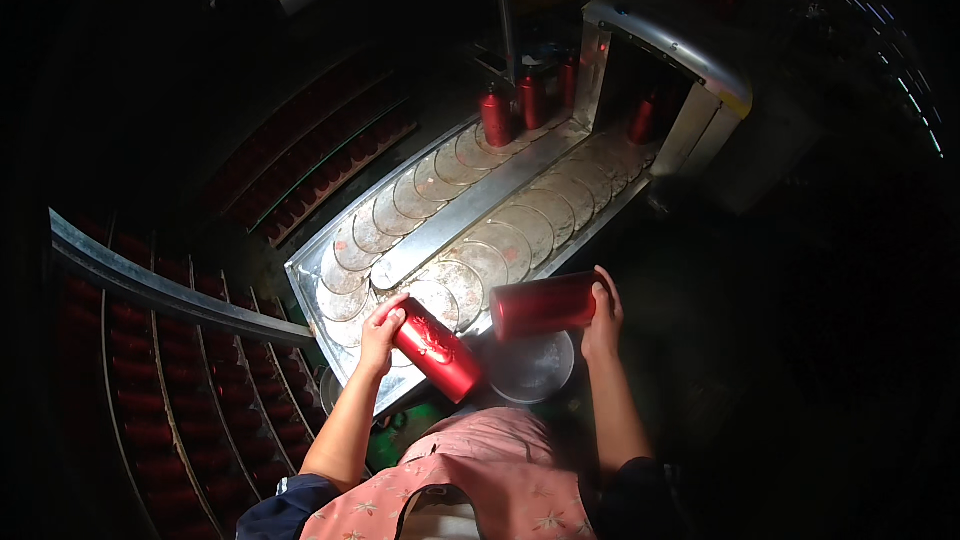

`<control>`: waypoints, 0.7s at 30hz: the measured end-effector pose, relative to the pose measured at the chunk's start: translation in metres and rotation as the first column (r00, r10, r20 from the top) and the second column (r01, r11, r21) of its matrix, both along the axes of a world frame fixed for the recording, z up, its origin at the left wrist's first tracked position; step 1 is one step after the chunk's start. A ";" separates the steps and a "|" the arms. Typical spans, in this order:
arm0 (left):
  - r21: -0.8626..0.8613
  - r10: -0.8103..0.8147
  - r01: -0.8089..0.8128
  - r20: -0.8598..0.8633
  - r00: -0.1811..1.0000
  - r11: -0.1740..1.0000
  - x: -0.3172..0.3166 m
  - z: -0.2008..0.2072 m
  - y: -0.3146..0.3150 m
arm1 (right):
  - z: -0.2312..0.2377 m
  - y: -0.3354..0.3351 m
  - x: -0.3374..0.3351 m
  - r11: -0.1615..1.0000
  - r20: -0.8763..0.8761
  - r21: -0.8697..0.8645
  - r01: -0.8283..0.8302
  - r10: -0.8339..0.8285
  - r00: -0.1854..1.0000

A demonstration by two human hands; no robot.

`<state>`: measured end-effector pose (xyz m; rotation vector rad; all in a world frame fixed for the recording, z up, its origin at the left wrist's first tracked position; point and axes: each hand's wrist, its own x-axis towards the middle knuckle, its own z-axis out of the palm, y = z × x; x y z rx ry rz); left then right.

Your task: The person repeatedly picks up red cylindrical spools from a rotating rack and places them onto a metal tray. The person handles the spools one at a time, moving them between the rack and the tray in a repetitive cycle.

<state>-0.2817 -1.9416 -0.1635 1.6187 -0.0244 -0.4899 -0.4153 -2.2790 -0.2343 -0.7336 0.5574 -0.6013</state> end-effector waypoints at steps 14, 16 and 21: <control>0.563 -0.310 -0.191 0.671 0.674 0.804 0.044 -0.022 -0.152 | -0.060 -0.047 0.237 0.103 -0.305 -0.951 -0.290 -0.174 0.937; 0.423 -0.202 -0.186 0.716 0.668 0.887 -0.004 0.010 -0.099 | -0.053 -0.057 0.222 0.115 -0.231 -0.970 -0.214 -0.165 0.959; 0.271 0.175 -0.404 0.600 0.780 0.873 -0.189 0.098 0.077 | -0.056 -0.010 0.104 0.377 0.011 -0.925 0.039 -0.075 0.997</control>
